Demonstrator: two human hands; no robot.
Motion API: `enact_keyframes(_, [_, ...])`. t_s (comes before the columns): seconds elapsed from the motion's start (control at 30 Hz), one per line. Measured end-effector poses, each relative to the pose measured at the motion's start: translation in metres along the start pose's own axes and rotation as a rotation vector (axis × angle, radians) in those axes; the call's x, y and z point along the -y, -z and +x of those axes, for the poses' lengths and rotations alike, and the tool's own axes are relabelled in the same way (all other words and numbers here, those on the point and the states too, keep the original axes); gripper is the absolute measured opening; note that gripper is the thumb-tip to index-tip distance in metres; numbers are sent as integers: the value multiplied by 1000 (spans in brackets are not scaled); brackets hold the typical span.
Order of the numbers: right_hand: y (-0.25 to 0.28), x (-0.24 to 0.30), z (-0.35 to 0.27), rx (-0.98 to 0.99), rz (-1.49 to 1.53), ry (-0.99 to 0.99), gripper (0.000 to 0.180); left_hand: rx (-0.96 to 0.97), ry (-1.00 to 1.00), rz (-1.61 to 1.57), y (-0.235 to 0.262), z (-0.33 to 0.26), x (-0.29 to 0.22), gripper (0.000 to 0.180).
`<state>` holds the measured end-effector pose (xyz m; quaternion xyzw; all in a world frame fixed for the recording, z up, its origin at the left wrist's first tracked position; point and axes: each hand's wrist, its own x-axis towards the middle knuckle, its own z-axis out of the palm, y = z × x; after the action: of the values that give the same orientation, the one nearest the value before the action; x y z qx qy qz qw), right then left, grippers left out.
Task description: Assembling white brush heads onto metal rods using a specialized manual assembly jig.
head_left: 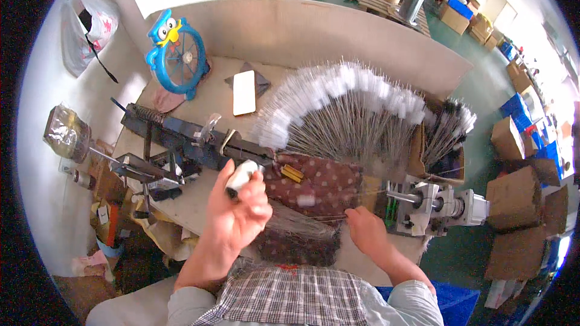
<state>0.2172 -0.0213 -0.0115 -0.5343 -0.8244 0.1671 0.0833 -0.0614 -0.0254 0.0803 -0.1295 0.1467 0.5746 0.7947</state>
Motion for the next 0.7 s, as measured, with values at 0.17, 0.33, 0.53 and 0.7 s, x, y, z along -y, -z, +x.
enact_keyframes(0.17, [34,7,-9,105,-215,-19,12,-71,-124,511,47,-19,20,38])
enact_keyframes(0.33, [124,-10,-33,-297,-254,-56,23,154,105,944,34,-8,34,26])
enact_keyframes(0.53, [153,-17,-24,-610,-120,-173,11,475,-760,1866,30,74,92,26])
enact_keyframes(0.7, [107,-10,20,-447,0,192,20,612,-738,2476,31,131,123,17])
